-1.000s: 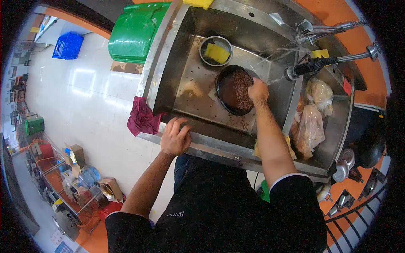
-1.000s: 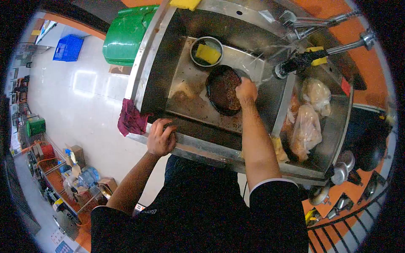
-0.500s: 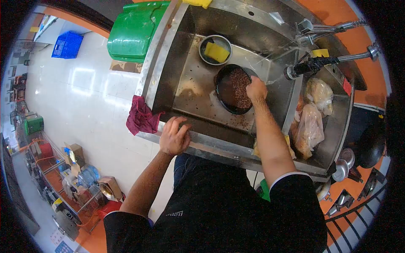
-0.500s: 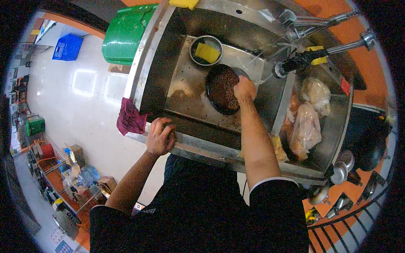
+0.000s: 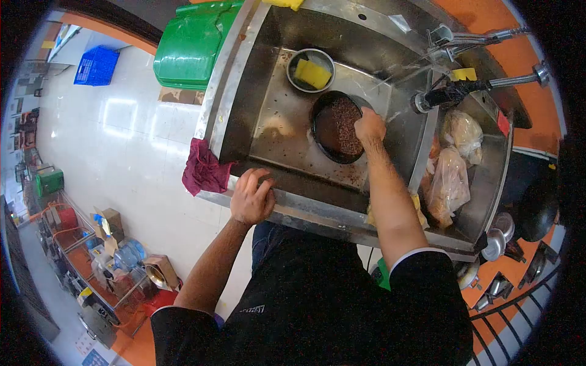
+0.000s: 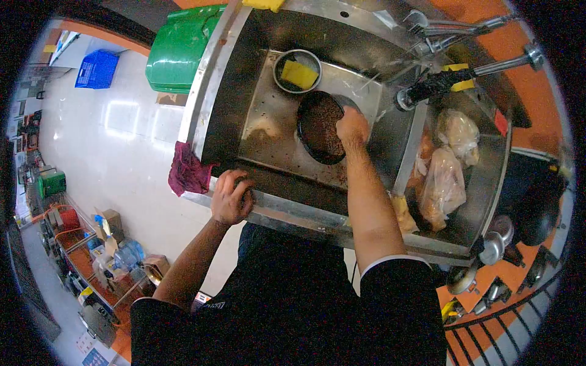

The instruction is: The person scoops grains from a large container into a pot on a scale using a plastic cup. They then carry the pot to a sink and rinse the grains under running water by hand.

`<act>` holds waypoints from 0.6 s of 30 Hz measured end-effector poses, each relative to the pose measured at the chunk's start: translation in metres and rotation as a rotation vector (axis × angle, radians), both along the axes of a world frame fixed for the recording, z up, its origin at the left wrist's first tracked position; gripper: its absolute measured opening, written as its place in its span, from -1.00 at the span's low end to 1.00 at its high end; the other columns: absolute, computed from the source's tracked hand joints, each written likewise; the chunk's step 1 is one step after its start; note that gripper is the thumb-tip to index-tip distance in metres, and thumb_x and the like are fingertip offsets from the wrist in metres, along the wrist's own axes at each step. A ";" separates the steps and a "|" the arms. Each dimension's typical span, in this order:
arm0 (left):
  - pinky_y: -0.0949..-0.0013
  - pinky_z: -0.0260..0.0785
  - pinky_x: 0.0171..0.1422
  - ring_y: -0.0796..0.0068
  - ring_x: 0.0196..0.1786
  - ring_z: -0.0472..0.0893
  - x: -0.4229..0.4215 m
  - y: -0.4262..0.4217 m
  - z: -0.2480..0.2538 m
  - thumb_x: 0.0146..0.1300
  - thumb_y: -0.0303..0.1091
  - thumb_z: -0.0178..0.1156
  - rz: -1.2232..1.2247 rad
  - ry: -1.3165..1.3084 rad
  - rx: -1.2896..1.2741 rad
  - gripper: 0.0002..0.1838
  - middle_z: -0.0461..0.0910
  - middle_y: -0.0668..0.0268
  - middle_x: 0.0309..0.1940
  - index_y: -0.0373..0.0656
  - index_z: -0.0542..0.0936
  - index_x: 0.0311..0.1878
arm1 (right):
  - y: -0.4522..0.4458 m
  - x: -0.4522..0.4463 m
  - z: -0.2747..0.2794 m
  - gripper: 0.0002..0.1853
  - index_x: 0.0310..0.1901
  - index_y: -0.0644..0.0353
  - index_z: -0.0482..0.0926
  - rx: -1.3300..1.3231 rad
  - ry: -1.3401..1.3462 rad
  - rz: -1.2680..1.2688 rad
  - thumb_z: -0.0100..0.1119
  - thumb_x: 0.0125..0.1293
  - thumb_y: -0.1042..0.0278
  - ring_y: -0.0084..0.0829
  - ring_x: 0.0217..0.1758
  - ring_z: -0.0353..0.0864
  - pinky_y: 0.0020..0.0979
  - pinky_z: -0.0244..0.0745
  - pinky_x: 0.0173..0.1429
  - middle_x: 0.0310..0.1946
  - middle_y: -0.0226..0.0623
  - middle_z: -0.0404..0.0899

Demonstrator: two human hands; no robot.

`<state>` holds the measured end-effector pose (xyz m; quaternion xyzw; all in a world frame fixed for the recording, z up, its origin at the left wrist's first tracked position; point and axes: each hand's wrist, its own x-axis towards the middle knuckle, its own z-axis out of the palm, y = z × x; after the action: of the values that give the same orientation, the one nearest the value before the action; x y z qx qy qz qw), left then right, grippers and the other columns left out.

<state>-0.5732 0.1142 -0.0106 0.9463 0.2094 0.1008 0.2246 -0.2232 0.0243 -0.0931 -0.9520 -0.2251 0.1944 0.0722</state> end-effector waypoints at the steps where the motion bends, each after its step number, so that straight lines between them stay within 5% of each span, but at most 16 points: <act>1: 0.00 0.34 0.17 0.00 0.17 0.42 0.000 0.000 0.000 -0.02 -0.42 0.23 -0.002 -0.005 0.004 -0.66 0.44 0.18 0.06 -0.07 0.55 -0.10 | -0.001 0.000 -0.001 -0.59 0.08 0.00 0.59 0.007 0.004 -0.005 0.11 0.15 0.40 -0.02 0.01 0.63 -0.06 0.51 0.12 -0.09 -0.06 0.66; 18: 0.00 0.33 0.19 -0.01 0.18 0.40 -0.002 0.000 -0.004 -0.06 -0.42 0.23 -0.012 -0.001 0.008 -0.64 0.42 0.16 0.07 -0.07 0.55 -0.09 | 0.002 -0.004 0.003 -0.61 0.10 -0.01 0.56 -0.009 0.005 -0.007 0.09 0.20 0.38 -0.03 0.06 0.61 -0.05 0.51 0.12 -0.03 -0.09 0.63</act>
<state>-0.5748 0.1142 -0.0142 0.9484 0.2031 0.1008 0.2218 -0.2277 0.0258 -0.0901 -0.9526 -0.2208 0.1974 0.0693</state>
